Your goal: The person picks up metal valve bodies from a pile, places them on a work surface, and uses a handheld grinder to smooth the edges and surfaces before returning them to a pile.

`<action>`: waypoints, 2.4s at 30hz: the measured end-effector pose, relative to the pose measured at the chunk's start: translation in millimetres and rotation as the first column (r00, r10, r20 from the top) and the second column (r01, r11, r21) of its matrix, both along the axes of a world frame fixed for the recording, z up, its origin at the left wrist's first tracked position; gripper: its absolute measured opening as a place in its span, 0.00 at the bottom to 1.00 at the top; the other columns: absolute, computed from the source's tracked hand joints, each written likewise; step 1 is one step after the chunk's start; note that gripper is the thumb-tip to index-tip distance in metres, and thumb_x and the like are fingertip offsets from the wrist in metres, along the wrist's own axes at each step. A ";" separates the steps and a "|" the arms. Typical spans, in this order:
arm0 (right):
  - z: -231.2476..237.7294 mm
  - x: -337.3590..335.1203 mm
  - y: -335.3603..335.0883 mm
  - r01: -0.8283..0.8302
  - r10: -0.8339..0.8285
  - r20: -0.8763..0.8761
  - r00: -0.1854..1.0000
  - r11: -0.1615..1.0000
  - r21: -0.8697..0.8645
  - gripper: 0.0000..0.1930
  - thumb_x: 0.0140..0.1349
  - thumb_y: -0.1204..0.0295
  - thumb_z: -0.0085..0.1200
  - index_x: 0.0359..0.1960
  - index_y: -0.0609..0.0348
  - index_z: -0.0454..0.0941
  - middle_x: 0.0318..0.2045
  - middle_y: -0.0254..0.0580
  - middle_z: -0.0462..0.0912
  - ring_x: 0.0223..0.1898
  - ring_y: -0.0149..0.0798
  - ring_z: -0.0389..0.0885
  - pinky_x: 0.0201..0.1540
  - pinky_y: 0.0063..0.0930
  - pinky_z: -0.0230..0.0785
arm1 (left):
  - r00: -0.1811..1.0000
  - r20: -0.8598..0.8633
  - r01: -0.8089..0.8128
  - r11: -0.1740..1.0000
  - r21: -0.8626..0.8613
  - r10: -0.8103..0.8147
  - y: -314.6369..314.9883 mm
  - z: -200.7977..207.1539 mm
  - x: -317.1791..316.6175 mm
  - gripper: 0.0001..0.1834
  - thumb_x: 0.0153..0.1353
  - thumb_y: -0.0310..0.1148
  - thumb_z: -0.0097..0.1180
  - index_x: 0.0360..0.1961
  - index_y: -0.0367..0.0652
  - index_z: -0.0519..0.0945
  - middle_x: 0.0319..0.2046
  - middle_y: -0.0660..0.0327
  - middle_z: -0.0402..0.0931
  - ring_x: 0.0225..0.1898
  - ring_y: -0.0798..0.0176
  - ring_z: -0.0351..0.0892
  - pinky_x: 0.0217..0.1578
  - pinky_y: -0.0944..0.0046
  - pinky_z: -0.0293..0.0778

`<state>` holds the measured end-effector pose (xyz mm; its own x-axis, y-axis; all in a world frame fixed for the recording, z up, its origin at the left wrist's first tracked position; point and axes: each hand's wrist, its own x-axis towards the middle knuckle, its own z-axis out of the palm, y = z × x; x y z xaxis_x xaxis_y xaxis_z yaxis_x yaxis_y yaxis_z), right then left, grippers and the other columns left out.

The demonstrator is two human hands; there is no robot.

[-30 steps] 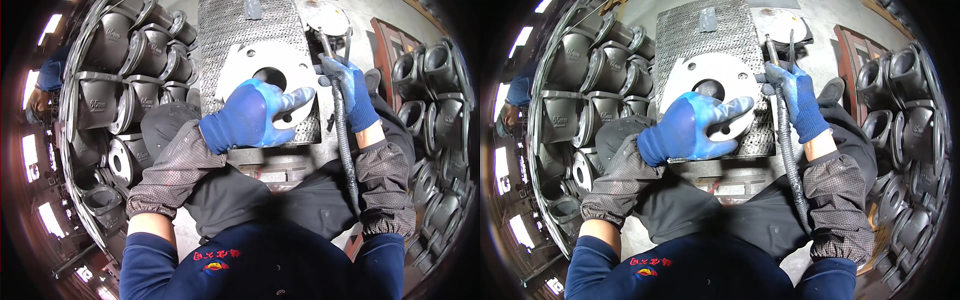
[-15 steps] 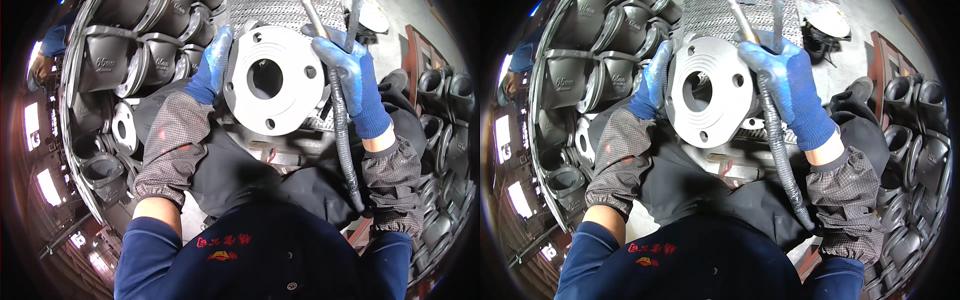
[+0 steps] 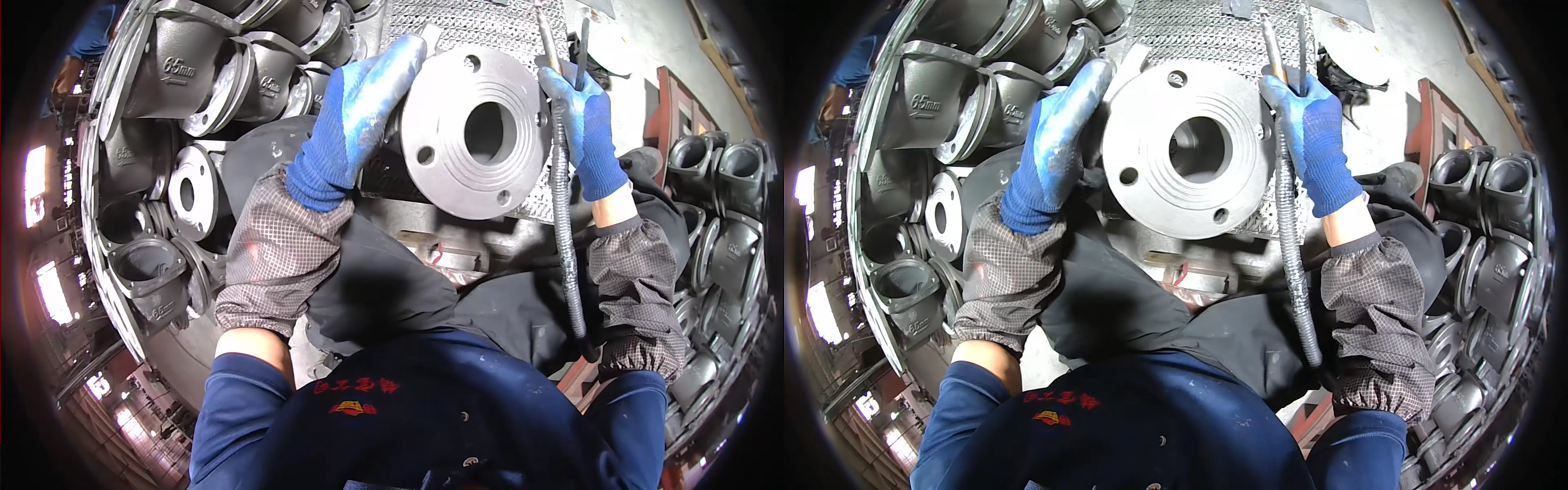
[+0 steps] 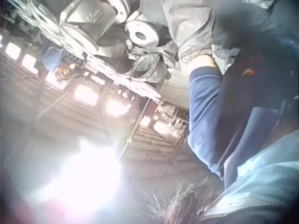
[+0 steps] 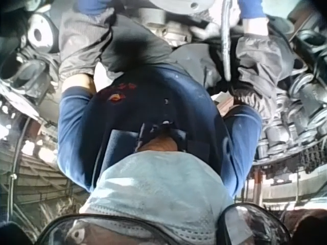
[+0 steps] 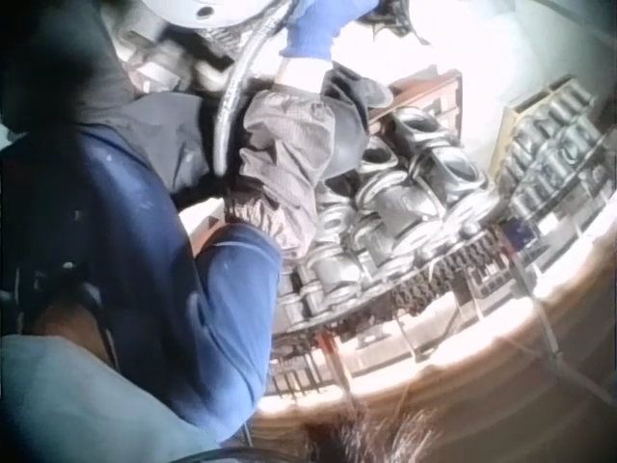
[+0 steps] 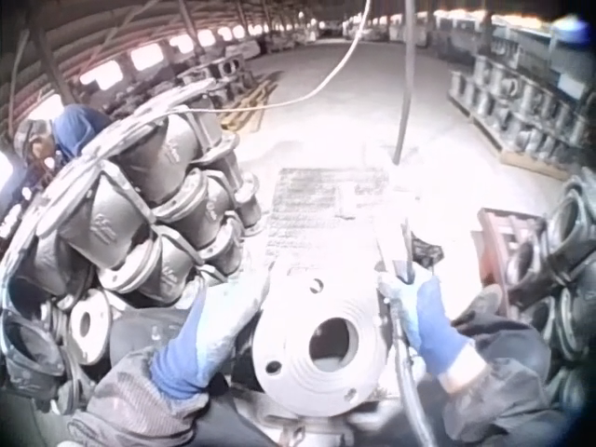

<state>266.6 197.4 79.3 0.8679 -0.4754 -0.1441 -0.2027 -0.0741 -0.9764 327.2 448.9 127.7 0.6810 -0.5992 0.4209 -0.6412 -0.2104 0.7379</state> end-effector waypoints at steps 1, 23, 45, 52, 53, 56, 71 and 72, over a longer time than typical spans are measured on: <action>0.8 -1.3 -4.5 0.002 -0.002 -0.049 0.999 1.000 0.005 0.18 0.56 0.65 0.57 0.43 0.67 0.76 0.25 0.33 0.77 0.23 0.25 0.71 0.27 0.17 0.65 | 0.996 0.090 0.016 0.998 0.068 -0.022 3.2 -0.7 -0.3 0.18 0.61 0.31 0.50 0.50 0.33 0.72 0.33 0.48 0.78 0.34 0.59 0.80 0.34 0.65 0.75; 45.8 -87.7 25.4 -0.017 0.017 -0.019 1.000 0.999 0.032 0.20 0.61 0.73 0.52 0.55 0.62 0.69 0.24 0.28 0.74 0.21 0.17 0.66 0.22 0.13 0.61 | 0.862 -0.344 0.375 0.925 -0.063 -0.373 -35.1 13.4 -31.4 0.22 0.70 0.39 0.34 0.53 0.31 0.69 0.44 0.48 0.76 0.43 0.56 0.78 0.45 0.63 0.72; -2.5 -56.8 -18.0 0.184 -0.141 -0.171 0.975 0.944 0.275 0.16 0.60 0.70 0.51 0.44 0.70 0.76 0.29 0.36 0.79 0.28 0.26 0.73 0.32 0.20 0.67 | 0.252 -0.965 -0.351 0.923 -0.158 -0.070 -38.1 -59.1 -22.2 0.22 0.68 0.43 0.38 0.58 0.43 0.65 0.51 0.59 0.69 0.51 0.65 0.71 0.53 0.64 0.67; -32.8 -47.2 4.5 0.208 -0.163 -0.232 0.959 0.960 0.185 0.20 0.60 0.64 0.51 0.44 0.72 0.75 0.26 0.39 0.78 0.27 0.26 0.71 0.30 0.22 0.65 | 0.457 -0.887 -0.294 0.929 -0.223 -0.069 -11.5 -76.1 -12.8 0.23 0.68 0.40 0.38 0.59 0.38 0.64 0.54 0.58 0.67 0.56 0.66 0.65 0.59 0.65 0.59; -34.2 -48.3 7.9 0.204 -0.153 -0.255 0.955 0.960 0.190 0.21 0.61 0.63 0.51 0.44 0.73 0.75 0.26 0.39 0.79 0.27 0.26 0.71 0.30 0.22 0.65 | 0.497 -0.867 -0.302 0.944 -0.132 0.037 -2.8 -83.0 -12.4 0.24 0.68 0.37 0.37 0.61 0.35 0.61 0.58 0.56 0.64 0.59 0.63 0.62 0.61 0.64 0.56; -22.6 -57.1 25.9 0.080 -0.075 -0.192 0.979 0.997 0.018 0.18 0.62 0.67 0.49 0.45 0.73 0.74 0.26 0.39 0.79 0.28 0.25 0.70 0.32 0.22 0.66 | 0.908 -0.413 -0.058 0.997 0.047 0.073 25.4 -79.9 -31.8 0.24 0.68 0.34 0.35 0.61 0.32 0.59 0.59 0.51 0.62 0.61 0.59 0.61 0.62 0.62 0.54; -26.4 -69.4 26.8 0.062 -0.062 -0.259 0.964 0.998 -0.006 0.14 0.64 0.68 0.48 0.42 0.69 0.74 0.19 0.33 0.72 0.22 0.23 0.67 0.25 0.21 0.62 | 0.978 -0.203 0.010 0.959 0.284 0.050 44.6 -87.4 -34.3 0.24 0.65 0.31 0.40 0.60 0.30 0.60 0.56 0.45 0.65 0.58 0.51 0.66 0.58 0.59 0.61; -30.5 -70.6 25.6 0.063 -0.063 -0.244 0.968 0.998 -0.005 0.14 0.64 0.68 0.48 0.43 0.69 0.74 0.19 0.34 0.72 0.22 0.23 0.67 0.25 0.21 0.63 | 0.978 -0.204 0.010 0.959 0.282 0.050 42.7 -84.6 -33.3 0.24 0.65 0.31 0.40 0.60 0.30 0.60 0.56 0.45 0.65 0.58 0.51 0.66 0.58 0.59 0.61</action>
